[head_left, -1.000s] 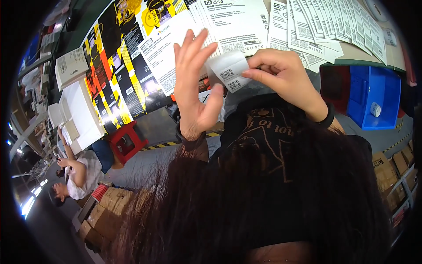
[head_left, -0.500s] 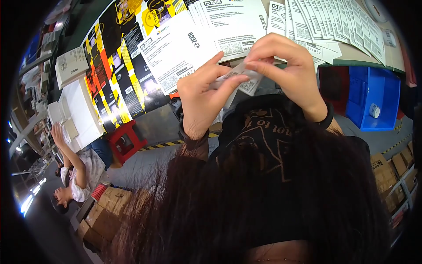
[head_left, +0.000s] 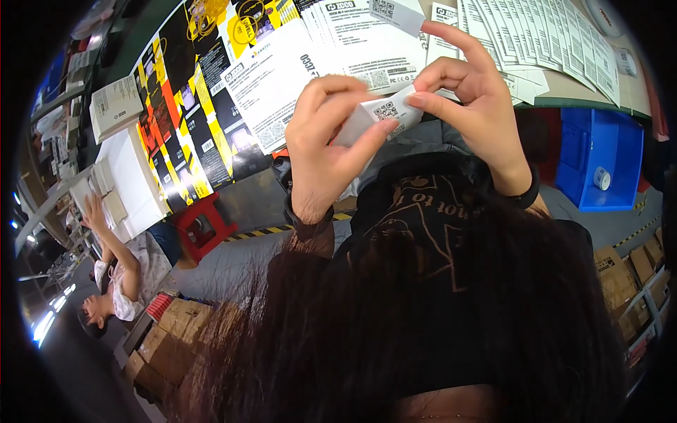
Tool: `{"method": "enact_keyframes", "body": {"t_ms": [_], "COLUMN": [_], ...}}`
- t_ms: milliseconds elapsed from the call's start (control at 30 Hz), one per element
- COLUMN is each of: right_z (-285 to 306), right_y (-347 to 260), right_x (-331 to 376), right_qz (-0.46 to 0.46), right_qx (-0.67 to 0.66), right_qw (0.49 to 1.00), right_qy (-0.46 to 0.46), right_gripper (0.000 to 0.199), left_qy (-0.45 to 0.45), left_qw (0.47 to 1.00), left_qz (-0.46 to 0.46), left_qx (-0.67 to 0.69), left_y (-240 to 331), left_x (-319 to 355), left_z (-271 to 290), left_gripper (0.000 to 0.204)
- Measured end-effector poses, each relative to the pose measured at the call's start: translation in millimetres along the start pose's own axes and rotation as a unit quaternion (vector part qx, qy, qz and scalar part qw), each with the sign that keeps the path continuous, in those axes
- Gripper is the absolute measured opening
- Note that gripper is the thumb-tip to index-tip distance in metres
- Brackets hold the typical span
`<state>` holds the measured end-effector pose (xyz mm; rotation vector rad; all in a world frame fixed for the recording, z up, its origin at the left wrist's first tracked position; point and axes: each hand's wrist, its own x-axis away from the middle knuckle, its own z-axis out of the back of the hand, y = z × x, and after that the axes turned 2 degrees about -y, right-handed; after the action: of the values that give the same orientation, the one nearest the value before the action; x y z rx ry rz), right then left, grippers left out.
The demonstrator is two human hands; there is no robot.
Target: The recorder is folding and sorting a large quantity of printed shipping or tracking labels at a workstation.
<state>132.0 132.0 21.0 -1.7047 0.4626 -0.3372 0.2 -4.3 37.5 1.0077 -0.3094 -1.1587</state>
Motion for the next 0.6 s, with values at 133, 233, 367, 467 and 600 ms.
{"method": "enact_keyframes", "body": {"t_ms": [133, 233, 367, 467, 600], "right_z": [-5.0, -5.2, -7.2, -7.8, 1.6], "right_y": [-5.0, -7.5, -6.9, -5.9, -2.8], "right_x": [0.9, -0.7, -2.4, -3.3, -7.8], "right_qz": [0.013, 0.082, 0.049, 0.051, 0.085], "right_qx": [0.046, 0.163, 0.105, 0.073, 0.055], "right_qw": [0.999, 0.983, 0.993, 0.996, 0.995], "right_qy": [0.022, -0.004, 0.011, 0.010, 0.018], "right_gripper": [0.065, 0.065, 0.065, 0.065, 0.063], "left_qy": [0.065, -0.013, -0.055, -0.054, -0.106], "left_qw": [0.995, 0.996, 0.978, 0.980, 0.981], "left_qz": [0.066, 0.081, 0.175, 0.175, 0.163], "left_qx": [0.045, 0.047, 0.096, 0.074, 0.003], "left_y": [11.2, 1.5, 12.1, 14.6, 15.5], "left_x": [-4.6, -1.2, -2.2, -3.3, -5.5], "left_z": [-9.0, -9.0, -3.8, -2.2, 2.8], "left_gripper": [0.017, 0.015, 0.011, 0.012, 0.010]}}
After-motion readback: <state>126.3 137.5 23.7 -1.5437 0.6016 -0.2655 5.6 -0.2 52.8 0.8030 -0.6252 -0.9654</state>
